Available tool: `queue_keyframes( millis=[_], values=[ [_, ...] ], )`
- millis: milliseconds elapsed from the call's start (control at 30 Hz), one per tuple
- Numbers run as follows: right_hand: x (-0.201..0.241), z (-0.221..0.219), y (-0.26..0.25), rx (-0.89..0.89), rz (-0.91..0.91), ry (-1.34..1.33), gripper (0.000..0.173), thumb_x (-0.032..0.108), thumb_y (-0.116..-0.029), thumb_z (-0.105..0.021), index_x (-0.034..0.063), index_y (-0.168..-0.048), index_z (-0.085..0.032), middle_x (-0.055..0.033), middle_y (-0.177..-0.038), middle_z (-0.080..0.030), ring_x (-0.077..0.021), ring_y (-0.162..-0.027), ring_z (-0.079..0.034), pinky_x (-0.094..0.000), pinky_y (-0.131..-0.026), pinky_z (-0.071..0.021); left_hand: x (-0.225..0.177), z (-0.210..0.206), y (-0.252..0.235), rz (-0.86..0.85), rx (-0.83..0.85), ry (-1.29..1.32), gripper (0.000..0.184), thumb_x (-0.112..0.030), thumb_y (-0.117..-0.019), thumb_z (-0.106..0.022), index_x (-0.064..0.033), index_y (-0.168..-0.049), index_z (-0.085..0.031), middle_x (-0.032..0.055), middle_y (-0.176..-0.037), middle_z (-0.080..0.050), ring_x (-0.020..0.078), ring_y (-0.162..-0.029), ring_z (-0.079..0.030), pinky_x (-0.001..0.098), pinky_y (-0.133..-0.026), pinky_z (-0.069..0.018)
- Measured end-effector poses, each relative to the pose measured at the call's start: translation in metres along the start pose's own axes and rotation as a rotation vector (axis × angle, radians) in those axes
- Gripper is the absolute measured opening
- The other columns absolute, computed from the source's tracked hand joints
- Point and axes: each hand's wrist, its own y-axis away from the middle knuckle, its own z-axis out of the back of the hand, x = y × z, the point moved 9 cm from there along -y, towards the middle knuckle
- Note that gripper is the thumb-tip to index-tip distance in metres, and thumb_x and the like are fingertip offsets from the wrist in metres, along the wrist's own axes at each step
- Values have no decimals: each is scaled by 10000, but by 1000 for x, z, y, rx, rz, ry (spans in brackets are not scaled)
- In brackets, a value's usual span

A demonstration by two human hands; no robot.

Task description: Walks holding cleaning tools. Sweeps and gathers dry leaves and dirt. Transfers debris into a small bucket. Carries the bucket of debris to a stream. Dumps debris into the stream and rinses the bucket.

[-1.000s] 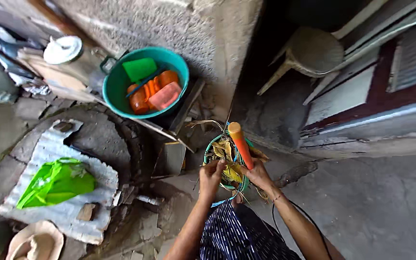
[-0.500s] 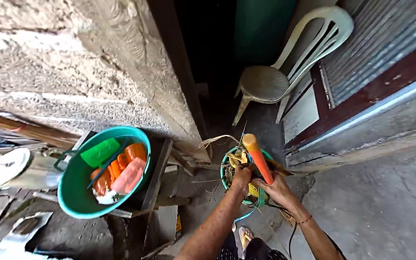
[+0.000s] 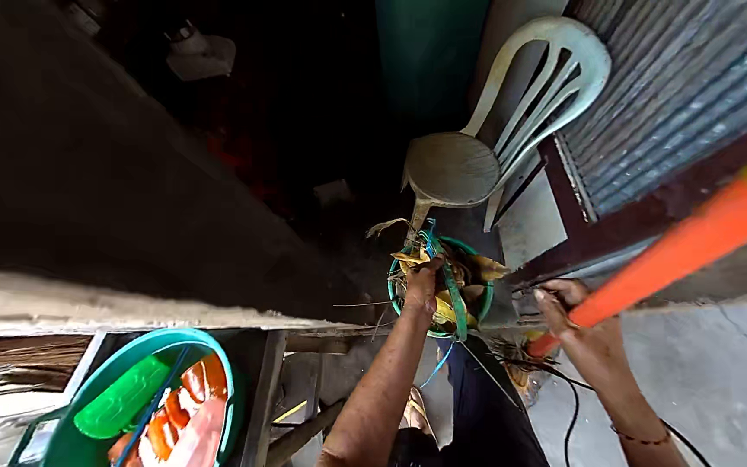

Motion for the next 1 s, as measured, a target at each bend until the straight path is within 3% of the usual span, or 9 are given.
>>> queue_keyframes(
  millis=[100, 233, 467, 767, 1000],
  values=[
    [3, -16, -54, 9, -16, -22, 264, 198, -958, -644, -40, -1069, -672, -10, -810, -646, 44, -630, -543, -149, -593, -480, -30, 2, -33, -43, -75, 54, 208, -128, -1044, -577, 74, -1069, -620, 156, -812, -697, 233, -704, -703, 363, -667, -612],
    [5, -51, -139, 159, -95, -161, 259, 239, -931, -640, 6, -1039, -673, 79, -735, -579, 66, -548, -480, -141, -515, -438, -78, 6, -63, -103, -192, 73, 204, -117, -1040, -576, 67, -1124, -605, 157, -856, -694, 227, -738, -700, 373, -683, -611],
    [77, -84, -266, 454, -165, -431, 141, 223, -901, -650, 119, -997, -652, 161, -582, -493, 47, -425, -391, -152, -404, -358, -197, 12, -57, -246, -422, 190, 210, -140, -1051, -542, 44, -1020, -639, 124, -789, -703, 190, -680, -696, 328, -620, -594],
    [189, -110, -333, 596, -50, -528, 85, 258, -915, -659, 194, -971, -653, 181, -556, -498, 58, -410, -369, -136, -387, -318, -323, 34, -34, -449, -543, 328, 316, -196, -1081, -487, 45, -956, -647, 133, -749, -702, 198, -649, -692, 326, -602, -591],
    [262, -149, -371, 549, 70, -600, 75, 260, -960, -618, 188, -968, -637, 179, -591, -497, 46, -430, -415, -137, -414, -392, -383, 74, -50, -531, -681, 421, 255, -165, -1062, -523, 32, -938, -626, 94, -689, -664, 153, -578, -652, 299, -545, -566]
  ],
)
